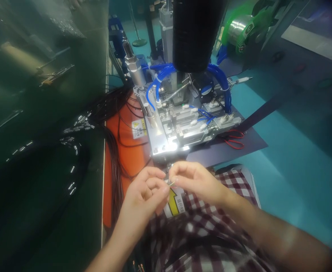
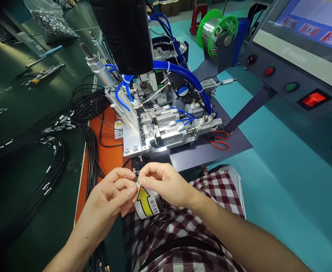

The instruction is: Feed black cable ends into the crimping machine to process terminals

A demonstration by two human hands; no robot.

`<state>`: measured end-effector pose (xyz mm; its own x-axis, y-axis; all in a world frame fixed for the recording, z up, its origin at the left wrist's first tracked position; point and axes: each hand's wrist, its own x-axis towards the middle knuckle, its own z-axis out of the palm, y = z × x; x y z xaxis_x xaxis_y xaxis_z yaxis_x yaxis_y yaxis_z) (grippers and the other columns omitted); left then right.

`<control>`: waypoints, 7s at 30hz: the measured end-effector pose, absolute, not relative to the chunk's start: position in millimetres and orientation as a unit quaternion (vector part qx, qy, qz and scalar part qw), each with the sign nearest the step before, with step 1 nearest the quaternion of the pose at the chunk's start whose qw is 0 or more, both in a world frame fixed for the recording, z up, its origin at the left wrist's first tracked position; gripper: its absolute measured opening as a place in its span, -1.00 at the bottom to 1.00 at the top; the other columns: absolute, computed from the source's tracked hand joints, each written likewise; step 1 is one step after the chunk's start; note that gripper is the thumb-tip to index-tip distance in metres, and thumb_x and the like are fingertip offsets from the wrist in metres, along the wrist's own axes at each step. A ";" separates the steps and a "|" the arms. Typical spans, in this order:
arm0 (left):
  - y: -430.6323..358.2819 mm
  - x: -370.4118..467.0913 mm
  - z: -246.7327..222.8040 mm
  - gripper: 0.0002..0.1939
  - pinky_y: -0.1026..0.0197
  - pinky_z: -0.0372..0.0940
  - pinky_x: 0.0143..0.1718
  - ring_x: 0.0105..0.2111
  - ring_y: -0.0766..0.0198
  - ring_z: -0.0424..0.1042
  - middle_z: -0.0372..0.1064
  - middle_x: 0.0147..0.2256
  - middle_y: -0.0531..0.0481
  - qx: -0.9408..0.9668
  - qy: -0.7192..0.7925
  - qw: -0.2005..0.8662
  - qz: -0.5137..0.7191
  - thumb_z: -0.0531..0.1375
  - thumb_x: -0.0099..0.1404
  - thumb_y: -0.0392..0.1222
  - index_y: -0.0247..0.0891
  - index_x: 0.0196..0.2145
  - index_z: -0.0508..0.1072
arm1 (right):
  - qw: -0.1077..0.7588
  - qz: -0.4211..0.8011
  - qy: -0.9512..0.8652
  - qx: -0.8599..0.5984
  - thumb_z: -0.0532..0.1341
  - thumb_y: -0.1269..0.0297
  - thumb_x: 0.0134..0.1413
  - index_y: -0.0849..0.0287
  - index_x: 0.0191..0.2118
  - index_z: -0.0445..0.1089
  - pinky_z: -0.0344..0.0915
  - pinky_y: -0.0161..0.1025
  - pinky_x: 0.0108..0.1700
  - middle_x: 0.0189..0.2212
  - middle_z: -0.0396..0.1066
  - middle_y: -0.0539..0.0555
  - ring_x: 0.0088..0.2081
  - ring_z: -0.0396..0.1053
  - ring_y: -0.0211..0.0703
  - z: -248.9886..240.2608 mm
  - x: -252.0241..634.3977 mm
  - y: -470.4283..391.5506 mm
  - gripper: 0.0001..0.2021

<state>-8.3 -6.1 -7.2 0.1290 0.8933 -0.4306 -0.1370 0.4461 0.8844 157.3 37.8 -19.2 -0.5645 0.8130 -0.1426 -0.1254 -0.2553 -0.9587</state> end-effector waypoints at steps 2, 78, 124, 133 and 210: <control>-5.3 -10.0 -5.4 -0.78 0.37 0.07 -0.61 -0.69 0.51 0.11 0.30 -0.59 0.18 0.358 0.542 0.665 0.369 0.27 0.21 -0.14 -0.23 -0.26 0.32 | 0.349 0.666 -0.584 -0.306 0.16 0.43 0.12 0.23 -0.40 0.32 0.15 -0.32 -0.40 -0.46 0.25 -0.02 -0.43 0.20 -0.29 -19.8 158.8 41.8 -0.92; -8.8 -2.8 -11.5 -0.81 0.42 0.02 -0.64 -0.68 0.47 0.11 0.20 -0.69 0.15 0.368 0.592 0.613 0.372 0.28 0.18 -0.08 -0.26 -0.35 0.48 | 0.384 0.368 -0.730 -0.429 0.11 0.43 0.17 0.17 -0.36 0.32 0.18 -0.27 -0.40 -0.48 0.26 -0.02 -0.49 0.24 -0.26 -19.9 159.1 14.3 -0.90; -7.7 -3.2 -10.8 -0.79 0.38 0.08 -0.65 -0.70 0.51 0.14 0.34 -0.59 0.10 0.338 0.580 0.620 0.407 0.30 0.18 -0.11 -0.29 -0.46 0.42 | 0.392 0.495 -0.623 -0.462 0.12 0.42 0.17 0.18 -0.42 0.27 0.16 -0.30 -0.39 -0.48 0.23 -0.05 -0.45 0.20 -0.29 -24.5 146.7 8.9 -0.87; -7.9 -3.1 -12.9 -0.78 0.40 0.07 -0.65 -0.70 0.50 0.14 0.32 -0.63 0.10 0.352 0.592 0.606 0.398 0.29 0.18 -0.09 -0.30 -0.45 0.42 | 0.388 0.555 -0.559 -0.479 0.17 0.34 0.15 0.18 -0.37 0.34 0.13 -0.32 -0.48 -0.53 0.26 -0.07 -0.52 0.18 -0.30 -25.4 147.7 14.0 -0.91; 23.0 15.9 -7.2 -0.81 0.41 0.07 -0.60 -0.65 0.46 0.08 0.08 -0.71 0.17 0.298 0.612 0.618 0.393 0.27 0.18 -0.09 -0.27 -0.44 0.43 | 0.388 0.742 -0.356 -0.414 0.18 0.33 0.08 0.18 -0.48 0.26 -0.06 -0.36 -0.59 -0.71 0.06 -0.16 -0.64 -0.02 -0.37 -31.7 152.8 38.0 -0.85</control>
